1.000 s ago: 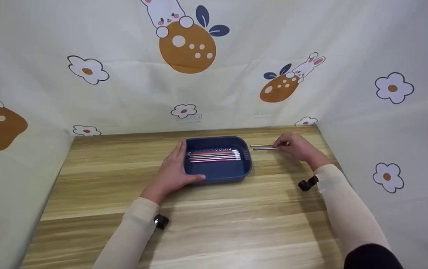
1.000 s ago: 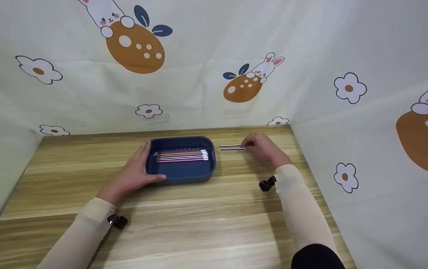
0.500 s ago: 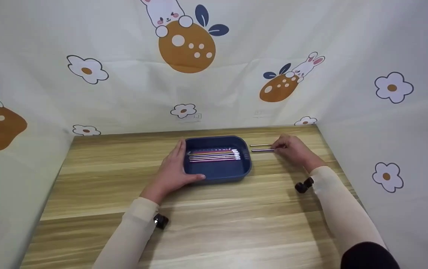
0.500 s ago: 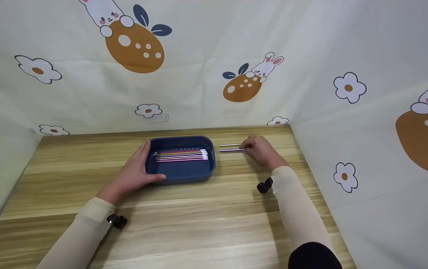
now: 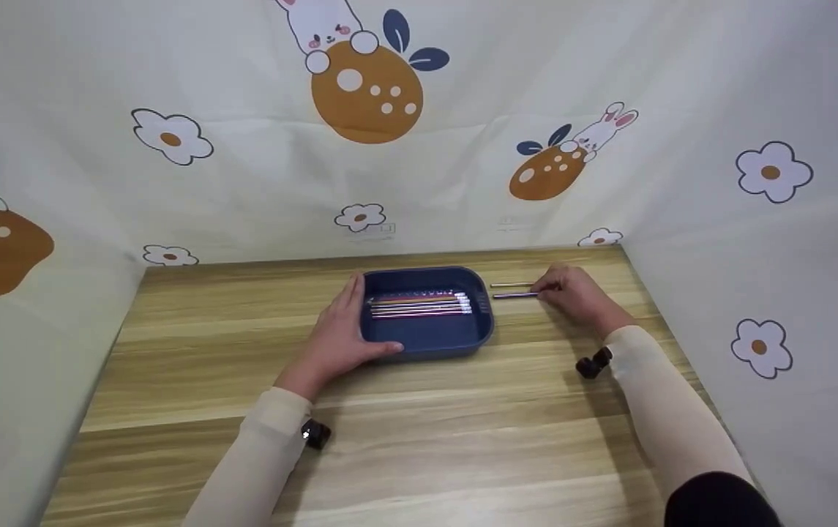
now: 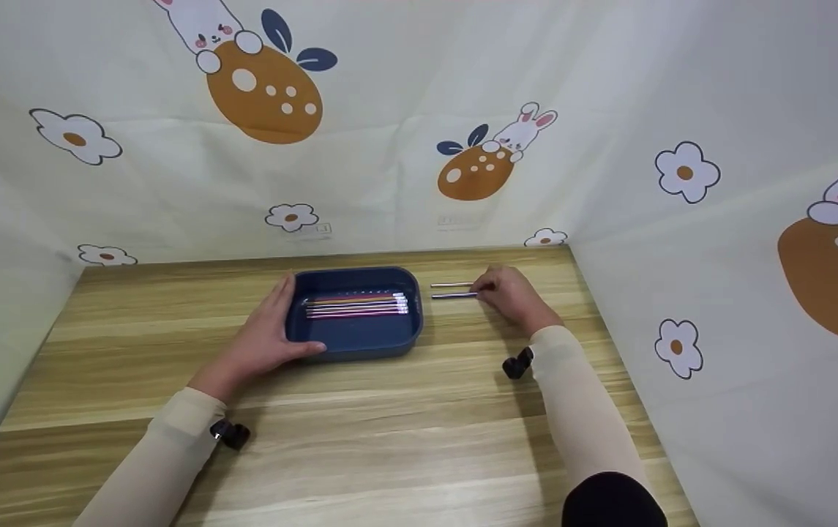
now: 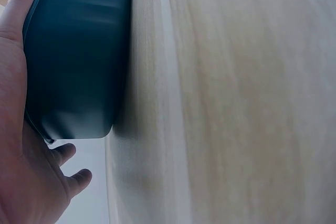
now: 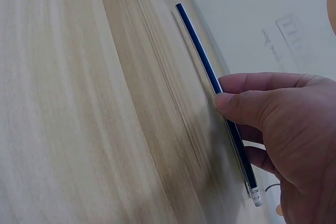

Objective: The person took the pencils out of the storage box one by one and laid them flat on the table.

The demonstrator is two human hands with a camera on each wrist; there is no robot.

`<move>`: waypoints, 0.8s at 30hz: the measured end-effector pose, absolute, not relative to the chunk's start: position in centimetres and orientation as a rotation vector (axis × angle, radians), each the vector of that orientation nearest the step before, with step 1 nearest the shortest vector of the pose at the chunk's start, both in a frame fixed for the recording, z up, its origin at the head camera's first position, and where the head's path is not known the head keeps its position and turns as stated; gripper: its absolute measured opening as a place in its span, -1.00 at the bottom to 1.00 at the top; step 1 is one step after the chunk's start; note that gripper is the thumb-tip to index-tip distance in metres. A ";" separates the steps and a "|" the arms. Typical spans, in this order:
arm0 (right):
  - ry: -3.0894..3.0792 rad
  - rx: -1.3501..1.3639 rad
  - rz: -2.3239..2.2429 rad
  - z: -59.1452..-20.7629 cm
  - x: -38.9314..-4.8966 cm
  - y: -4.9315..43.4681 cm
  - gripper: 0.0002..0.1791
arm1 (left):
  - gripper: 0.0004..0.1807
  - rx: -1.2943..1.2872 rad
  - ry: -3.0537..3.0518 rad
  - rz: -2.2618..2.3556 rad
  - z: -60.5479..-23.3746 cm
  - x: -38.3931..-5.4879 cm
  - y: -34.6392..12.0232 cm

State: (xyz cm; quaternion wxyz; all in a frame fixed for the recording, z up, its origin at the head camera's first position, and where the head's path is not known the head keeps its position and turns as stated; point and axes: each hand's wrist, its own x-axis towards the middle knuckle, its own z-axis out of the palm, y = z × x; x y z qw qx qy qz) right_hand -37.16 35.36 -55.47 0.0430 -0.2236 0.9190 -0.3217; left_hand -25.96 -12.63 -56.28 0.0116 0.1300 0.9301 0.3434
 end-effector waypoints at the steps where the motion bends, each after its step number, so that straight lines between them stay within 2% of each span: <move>1: 2.809 -0.675 -0.985 -55.5 -37.2 35.4 -0.79 | 0.65 0.404 2.900 1.071 -56.3 -26.0 -12.6; 24: 2.804 -0.637 -1.064 -56.5 -37.6 35.9 -0.81 | 0.65 0.395 2.894 1.068 -56.2 -26.1 -12.5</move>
